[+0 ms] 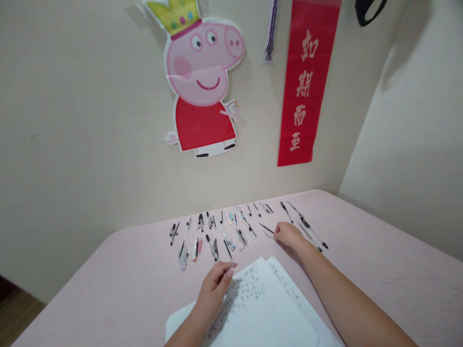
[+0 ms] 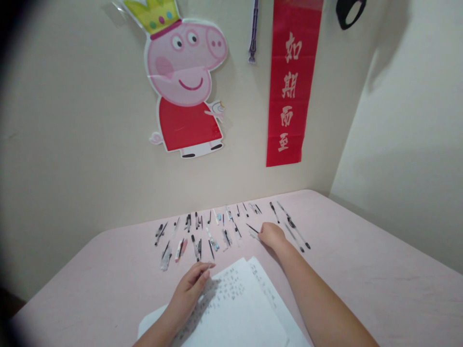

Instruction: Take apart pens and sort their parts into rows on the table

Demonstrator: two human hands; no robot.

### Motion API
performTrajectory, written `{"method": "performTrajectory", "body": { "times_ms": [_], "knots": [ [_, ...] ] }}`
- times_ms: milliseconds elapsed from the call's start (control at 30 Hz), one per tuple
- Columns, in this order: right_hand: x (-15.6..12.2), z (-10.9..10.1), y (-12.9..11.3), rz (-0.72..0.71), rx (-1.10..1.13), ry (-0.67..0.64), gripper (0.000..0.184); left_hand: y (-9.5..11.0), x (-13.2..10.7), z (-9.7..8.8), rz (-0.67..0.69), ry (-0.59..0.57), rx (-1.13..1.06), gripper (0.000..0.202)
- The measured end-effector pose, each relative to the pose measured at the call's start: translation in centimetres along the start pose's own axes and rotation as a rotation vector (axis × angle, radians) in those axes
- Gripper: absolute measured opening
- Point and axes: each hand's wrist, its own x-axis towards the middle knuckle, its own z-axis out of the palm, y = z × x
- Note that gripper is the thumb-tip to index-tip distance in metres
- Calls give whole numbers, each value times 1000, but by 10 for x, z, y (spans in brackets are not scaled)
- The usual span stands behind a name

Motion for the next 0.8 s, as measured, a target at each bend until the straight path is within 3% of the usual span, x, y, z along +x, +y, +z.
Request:
{"method": "performTrajectory", "body": {
  "times_ms": [233,400,567,700,800],
  "knots": [
    [-1,-3,-1,-4,81,48,5,-3,1,-1,14,-11,31,41],
    [-8,-12,-22,-99,286,58,9,-4,1,-1,14,-12,36,42],
    [-31,-17,-59,-268,529,-132,7,-1,0,-1,2,-17,16,42],
    [-57,-15,-83,-424,932,-397,7,0,0,-1,-1,-16,4,42],
    [-71,-13,-94,-453,1006,-486,12,0,1,-1,-4,-15,-6,42]
  ]
}}
